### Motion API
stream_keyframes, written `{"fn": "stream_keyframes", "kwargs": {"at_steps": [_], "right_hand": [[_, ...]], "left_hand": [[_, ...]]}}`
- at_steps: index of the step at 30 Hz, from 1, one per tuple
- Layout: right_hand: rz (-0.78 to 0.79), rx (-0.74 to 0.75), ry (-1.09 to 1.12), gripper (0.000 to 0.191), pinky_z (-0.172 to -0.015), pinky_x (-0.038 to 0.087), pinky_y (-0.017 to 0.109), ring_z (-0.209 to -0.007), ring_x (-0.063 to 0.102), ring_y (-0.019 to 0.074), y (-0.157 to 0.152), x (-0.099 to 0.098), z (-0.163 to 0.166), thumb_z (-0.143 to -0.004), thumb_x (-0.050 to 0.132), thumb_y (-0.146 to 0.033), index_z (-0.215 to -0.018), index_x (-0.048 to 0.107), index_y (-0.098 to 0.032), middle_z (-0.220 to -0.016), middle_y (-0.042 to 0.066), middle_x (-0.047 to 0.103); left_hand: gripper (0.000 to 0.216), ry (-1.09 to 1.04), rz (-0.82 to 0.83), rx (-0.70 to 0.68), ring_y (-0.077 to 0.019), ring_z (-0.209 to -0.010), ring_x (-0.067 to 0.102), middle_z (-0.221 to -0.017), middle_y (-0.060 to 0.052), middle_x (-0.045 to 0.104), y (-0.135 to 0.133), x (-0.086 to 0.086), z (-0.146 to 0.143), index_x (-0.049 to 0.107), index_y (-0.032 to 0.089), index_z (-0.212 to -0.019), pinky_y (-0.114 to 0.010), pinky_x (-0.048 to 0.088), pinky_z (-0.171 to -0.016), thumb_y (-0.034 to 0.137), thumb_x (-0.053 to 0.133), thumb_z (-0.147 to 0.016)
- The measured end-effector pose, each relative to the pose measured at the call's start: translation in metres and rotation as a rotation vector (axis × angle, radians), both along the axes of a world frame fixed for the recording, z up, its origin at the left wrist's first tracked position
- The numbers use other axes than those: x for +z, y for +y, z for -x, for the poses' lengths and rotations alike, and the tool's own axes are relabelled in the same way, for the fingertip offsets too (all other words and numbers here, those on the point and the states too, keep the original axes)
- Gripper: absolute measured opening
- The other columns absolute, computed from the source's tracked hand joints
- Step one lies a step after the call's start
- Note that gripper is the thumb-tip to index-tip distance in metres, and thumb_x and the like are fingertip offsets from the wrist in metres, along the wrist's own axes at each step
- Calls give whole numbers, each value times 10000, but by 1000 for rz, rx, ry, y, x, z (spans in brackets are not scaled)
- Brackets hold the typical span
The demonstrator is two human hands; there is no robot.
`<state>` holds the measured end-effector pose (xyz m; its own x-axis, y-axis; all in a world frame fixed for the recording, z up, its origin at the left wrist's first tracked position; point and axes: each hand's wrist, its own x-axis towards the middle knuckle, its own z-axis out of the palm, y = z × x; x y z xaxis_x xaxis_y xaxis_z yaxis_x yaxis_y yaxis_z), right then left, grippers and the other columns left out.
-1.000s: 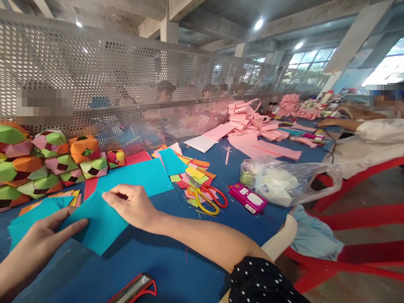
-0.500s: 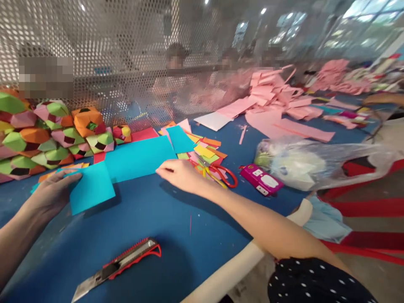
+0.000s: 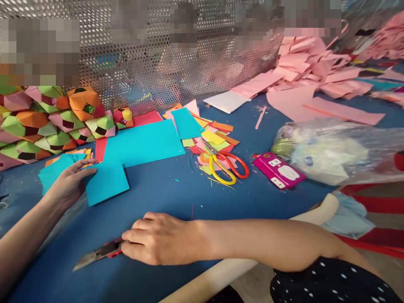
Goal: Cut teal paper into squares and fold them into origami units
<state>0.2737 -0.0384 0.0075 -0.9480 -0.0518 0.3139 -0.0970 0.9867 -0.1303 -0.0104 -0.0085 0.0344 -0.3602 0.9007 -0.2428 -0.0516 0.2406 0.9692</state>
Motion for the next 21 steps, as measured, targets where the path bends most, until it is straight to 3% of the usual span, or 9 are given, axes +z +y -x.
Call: {"fn": "stream_keyframes", "kwargs": {"at_steps": [3,6,10,14,18,21], "right_hand": [[0,-87,-81,335,-762,477,324,-931,571,190,10,4,-11,-960,374,-101,-1224,576,-142,-1204,108,621],[61,-194,-154,472,-854,473,360,-1002,553,211,26,10,-31,-858,405,15,-1278,537,-156,-1253,123,586],[137,-273,-254,553,-977,417,475,-1064,535,244,45,13,-54,-811,425,26,-1318,502,-181,-1162,105,609],[163,-363,-304,515,-892,461,433,-1039,516,253,66,17,-63,-788,450,2,-1263,545,-171,-1082,111,588],[305,-508,-269,510,-863,465,363,-1018,539,210,90,19,-60,-777,436,-14,-1233,563,-204,-1109,87,567],[414,-641,-207,516,-883,459,350,-1066,556,205,101,16,-55,-790,448,-53,-1267,540,-227,-1204,76,550]], "left_hand": [[537,52,25,-38,-104,-554,570,-697,41,601,-1,0,-1,609,198,-1031,-195,452,-493,253,823,-541],[510,140,51,-106,-91,-535,521,-652,54,545,-3,1,1,618,200,-1044,-180,403,-472,277,792,-571],[423,302,107,-284,-101,-535,492,-617,48,522,1,5,1,641,192,-1008,-193,377,-475,363,738,-634],[382,598,116,-491,-130,-470,466,-543,42,511,18,2,-4,664,199,-985,-223,328,-436,455,637,-703],[363,909,-35,-612,-225,-751,636,-883,-41,695,36,-2,-12,689,217,-981,-301,484,-637,472,535,-775],[394,1072,-112,-686,-244,-980,643,-1111,-58,676,34,-3,-18,671,228,-1091,-326,504,-844,470,487,-840]]}}
